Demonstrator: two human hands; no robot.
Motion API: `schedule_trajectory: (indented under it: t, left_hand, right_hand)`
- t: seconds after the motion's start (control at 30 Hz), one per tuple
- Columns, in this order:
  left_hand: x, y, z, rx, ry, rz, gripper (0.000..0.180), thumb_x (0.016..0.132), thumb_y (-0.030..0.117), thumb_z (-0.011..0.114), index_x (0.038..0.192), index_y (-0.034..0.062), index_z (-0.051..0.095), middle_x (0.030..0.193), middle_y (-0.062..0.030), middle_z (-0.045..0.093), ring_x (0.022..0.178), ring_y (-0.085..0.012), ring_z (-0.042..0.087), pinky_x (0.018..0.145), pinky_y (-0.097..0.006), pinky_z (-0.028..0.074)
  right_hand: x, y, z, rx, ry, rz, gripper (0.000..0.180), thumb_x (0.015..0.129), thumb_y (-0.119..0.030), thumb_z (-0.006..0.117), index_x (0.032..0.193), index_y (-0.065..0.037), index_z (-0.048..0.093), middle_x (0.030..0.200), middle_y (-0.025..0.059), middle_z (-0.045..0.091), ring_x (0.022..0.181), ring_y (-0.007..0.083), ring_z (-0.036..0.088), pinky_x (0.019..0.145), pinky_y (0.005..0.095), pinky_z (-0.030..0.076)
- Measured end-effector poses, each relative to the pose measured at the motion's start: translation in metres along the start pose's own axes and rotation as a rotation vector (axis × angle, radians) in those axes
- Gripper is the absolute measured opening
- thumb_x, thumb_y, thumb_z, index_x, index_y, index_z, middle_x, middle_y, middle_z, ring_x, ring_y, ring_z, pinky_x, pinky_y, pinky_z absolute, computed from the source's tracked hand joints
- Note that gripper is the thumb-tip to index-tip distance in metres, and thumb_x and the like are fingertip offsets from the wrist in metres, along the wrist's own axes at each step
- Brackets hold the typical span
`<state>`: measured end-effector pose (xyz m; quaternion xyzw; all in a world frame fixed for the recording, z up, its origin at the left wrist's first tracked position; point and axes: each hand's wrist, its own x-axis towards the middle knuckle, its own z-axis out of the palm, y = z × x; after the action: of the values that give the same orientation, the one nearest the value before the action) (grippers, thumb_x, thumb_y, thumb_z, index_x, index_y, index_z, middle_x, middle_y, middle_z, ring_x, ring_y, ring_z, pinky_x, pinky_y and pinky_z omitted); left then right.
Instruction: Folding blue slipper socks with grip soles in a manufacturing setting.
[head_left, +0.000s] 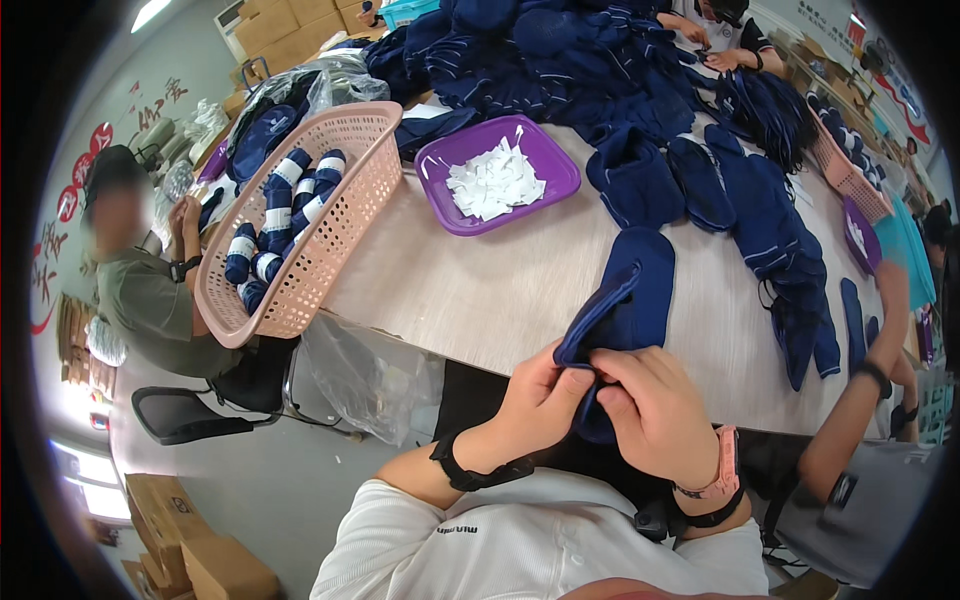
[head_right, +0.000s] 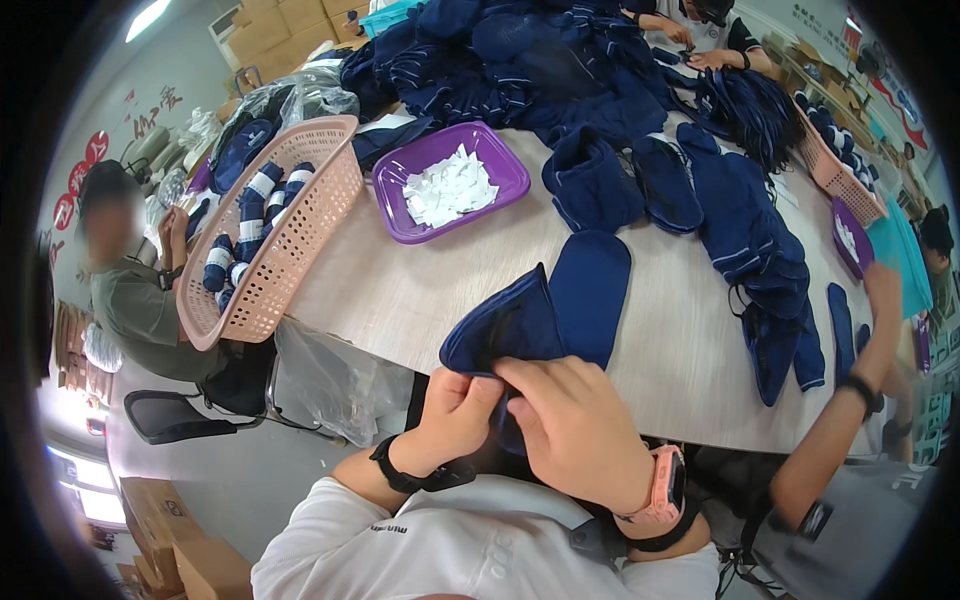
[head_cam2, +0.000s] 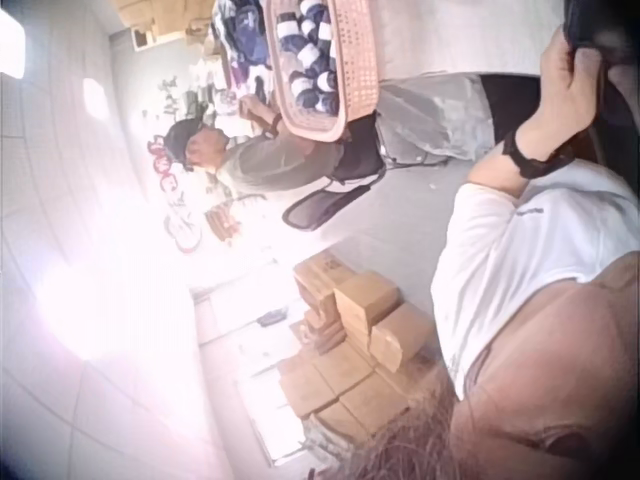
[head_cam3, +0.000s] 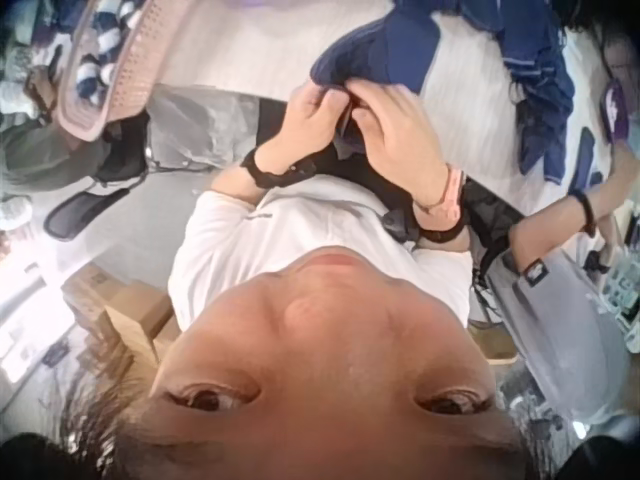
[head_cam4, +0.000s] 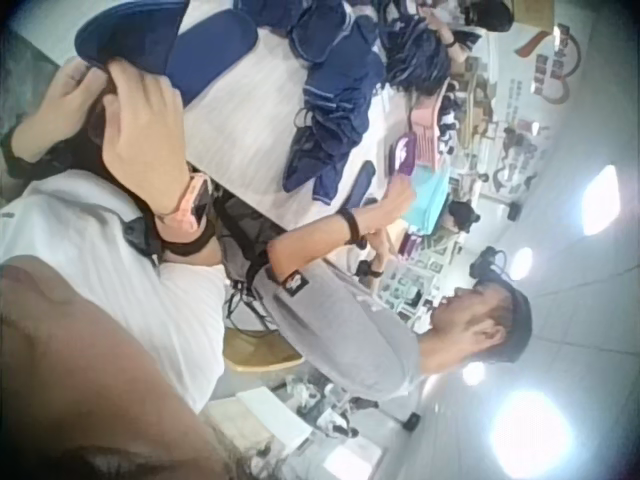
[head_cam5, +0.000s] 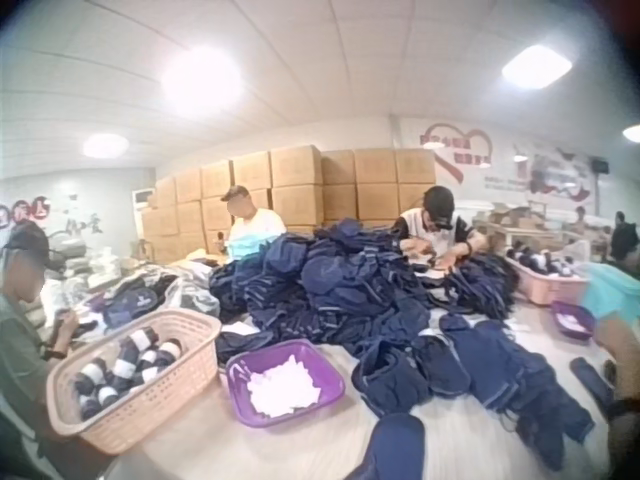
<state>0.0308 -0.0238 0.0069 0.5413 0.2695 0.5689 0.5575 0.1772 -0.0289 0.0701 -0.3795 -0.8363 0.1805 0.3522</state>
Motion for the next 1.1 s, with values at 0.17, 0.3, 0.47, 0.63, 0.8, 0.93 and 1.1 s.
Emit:
schedule_trajectory:
  t: [0.17,0.3,0.47,0.63,0.8,0.93,1.1]
  left_hand:
    - [0.001,0.002,-0.002,-0.047,0.059,0.041,0.025,0.091,0.012,0.042,0.110,-0.0017,0.051,0.094,-0.0034,0.058,0.085,-0.0075,0.051,0.074,-0.023,0.043]
    - [0.002,0.008,-0.005,-0.084,0.049,-0.020,0.030,0.089,0.011,0.043,0.115,-0.0028,0.049,0.096,-0.0030,0.057,0.085,-0.0069,0.051,0.074,-0.022,0.043]
    - [-0.003,0.017,-0.013,0.154,-0.276,-0.132,0.012,0.085,0.009,0.049,0.092,-0.0001,0.053,0.076,-0.0024,0.049,0.067,-0.0092,0.045,0.061,-0.023,0.039]
    - [-0.001,0.020,-0.006,0.110,-0.415,-0.210,0.012,0.086,0.011,0.049,0.089,-0.0001,0.052,0.075,-0.0044,0.048,0.068,-0.0118,0.045,0.063,-0.025,0.039]
    - [-0.004,0.017,-0.006,0.149,-0.603,-0.201,0.017,0.087,0.016,0.048,0.086,-0.0004,0.050,0.073,-0.0067,0.046,0.067,-0.0145,0.044,0.063,-0.028,0.039]
    - [-0.004,0.020,-0.007,0.103,-0.590,-0.279,0.016,0.087,0.016,0.047,0.087,0.0001,0.050,0.073,-0.0046,0.048,0.068,-0.0118,0.043,0.063,-0.027,0.039]
    - [-0.005,0.018,-0.010,0.062,-0.584,-0.296,0.017,0.088,0.015,0.047,0.094,-0.0006,0.051,0.075,-0.0012,0.049,0.069,-0.0083,0.042,0.062,-0.024,0.039]
  right_hand:
    - [0.002,-0.003,-0.001,0.243,-0.064,0.063,0.039,0.073,0.000,0.056,0.112,-0.003,0.052,0.088,0.0096,0.059,0.077,0.0247,0.054,0.073,0.0329,0.040]
    - [-0.011,0.012,-0.013,0.248,0.187,0.048,0.046,0.072,-0.007,0.065,0.115,0.000,0.049,0.098,0.0113,0.059,0.084,0.0247,0.054,0.077,0.0341,0.040]
    - [0.008,0.000,-0.016,-0.002,0.422,-0.056,0.042,0.067,-0.022,0.073,0.101,-0.002,0.057,0.104,0.0130,0.054,0.094,0.0298,0.052,0.084,0.0354,0.040]
    - [0.001,0.008,-0.018,0.069,0.270,-0.162,0.024,0.068,-0.016,0.070,0.084,-0.003,0.059,0.084,0.0085,0.058,0.080,0.0283,0.054,0.072,0.0343,0.043]
    - [0.002,0.003,-0.019,0.238,0.337,0.108,0.008,0.074,-0.006,0.063,0.073,0.000,0.058,0.069,0.0078,0.055,0.064,0.0220,0.050,0.059,0.0296,0.040]
    - [0.004,0.004,-0.019,0.300,0.302,0.208,0.009,0.076,-0.007,0.063,0.074,0.001,0.058,0.069,0.0086,0.055,0.064,0.0197,0.050,0.058,0.0278,0.039]
    - [0.016,0.003,-0.024,0.185,0.150,0.060,0.018,0.070,-0.012,0.068,0.084,-0.003,0.061,0.080,0.0086,0.058,0.071,0.0213,0.052,0.062,0.0282,0.041]
